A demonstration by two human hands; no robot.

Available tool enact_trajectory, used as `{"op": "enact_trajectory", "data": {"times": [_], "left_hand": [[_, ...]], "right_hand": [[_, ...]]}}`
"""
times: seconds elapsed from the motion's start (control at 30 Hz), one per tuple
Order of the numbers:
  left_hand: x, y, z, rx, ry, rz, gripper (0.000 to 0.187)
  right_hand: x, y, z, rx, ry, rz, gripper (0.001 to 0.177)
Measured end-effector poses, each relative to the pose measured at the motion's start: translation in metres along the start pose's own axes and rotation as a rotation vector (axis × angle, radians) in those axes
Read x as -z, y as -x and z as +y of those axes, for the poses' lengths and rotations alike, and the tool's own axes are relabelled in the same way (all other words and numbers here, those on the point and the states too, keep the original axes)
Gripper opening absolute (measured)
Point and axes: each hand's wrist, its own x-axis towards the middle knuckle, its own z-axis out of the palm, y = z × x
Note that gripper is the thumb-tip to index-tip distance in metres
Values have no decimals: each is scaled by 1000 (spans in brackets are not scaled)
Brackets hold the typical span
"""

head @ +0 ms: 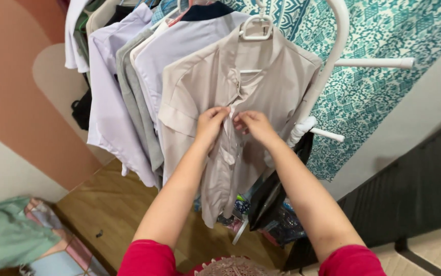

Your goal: The person places a black garment into a plastic drawer and then buttons up a white shirt hanging on a rack before removing it.

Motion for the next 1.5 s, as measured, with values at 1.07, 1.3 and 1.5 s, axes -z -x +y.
{"op": "enact_trajectory", "data": {"times": [1.07,1.3,1.5], "left_hand": [[-15,20,-75,-640,-1125,389,39],[0,-11,-110,-785,-1041,454,21],[-8,-5,-84,-665,-1120,431,39]], "right_hand": [[-18,-39,93,169,265,199,36],[-11,-50,98,100,121,159,34],[-20,-53,90,42,80,196,32]]}}
